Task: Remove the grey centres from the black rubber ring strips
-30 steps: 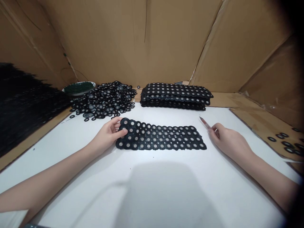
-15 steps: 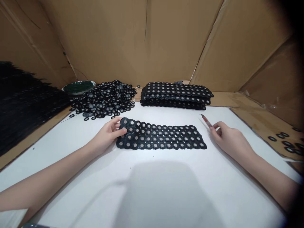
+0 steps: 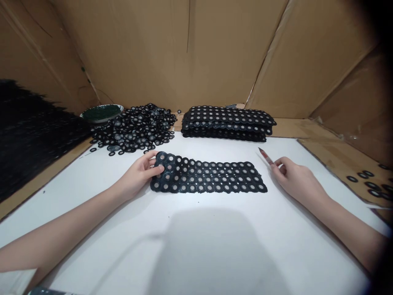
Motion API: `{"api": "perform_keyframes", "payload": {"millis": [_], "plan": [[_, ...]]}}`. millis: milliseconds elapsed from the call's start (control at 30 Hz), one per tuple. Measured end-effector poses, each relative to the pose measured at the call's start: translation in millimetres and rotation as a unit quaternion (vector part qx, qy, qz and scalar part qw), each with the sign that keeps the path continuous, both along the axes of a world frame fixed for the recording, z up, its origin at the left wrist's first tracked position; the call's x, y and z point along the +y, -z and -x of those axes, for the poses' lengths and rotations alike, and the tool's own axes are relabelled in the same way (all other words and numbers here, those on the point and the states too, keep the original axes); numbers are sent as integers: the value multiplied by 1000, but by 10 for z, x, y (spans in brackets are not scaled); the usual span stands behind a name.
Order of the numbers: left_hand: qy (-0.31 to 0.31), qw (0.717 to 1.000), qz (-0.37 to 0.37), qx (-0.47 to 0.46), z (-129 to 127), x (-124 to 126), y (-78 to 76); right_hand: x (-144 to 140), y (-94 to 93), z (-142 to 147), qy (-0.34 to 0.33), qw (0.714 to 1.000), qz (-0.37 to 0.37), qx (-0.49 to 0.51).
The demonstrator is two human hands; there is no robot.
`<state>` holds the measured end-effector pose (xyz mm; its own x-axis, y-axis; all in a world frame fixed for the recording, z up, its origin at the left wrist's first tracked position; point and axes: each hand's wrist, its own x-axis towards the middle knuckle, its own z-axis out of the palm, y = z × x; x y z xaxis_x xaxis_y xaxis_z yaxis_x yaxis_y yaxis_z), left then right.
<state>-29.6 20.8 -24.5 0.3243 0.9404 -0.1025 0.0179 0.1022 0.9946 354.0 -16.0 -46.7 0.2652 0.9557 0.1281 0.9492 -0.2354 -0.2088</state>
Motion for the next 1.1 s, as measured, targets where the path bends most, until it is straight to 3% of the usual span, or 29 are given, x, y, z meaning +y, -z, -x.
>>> {"api": "perform_keyframes", "payload": {"millis": [733,967,1100], "plan": [[2,1000,-16,24,10,-2,6,1,8,-3,-2,1000,-5,30],[-18,993,-54,105,-15,-20,-43,8,18,0,9,999,-30,44],[-22,993,-42,104,-24,-18,-52,2,17,6,5,997,-43,57]]}}
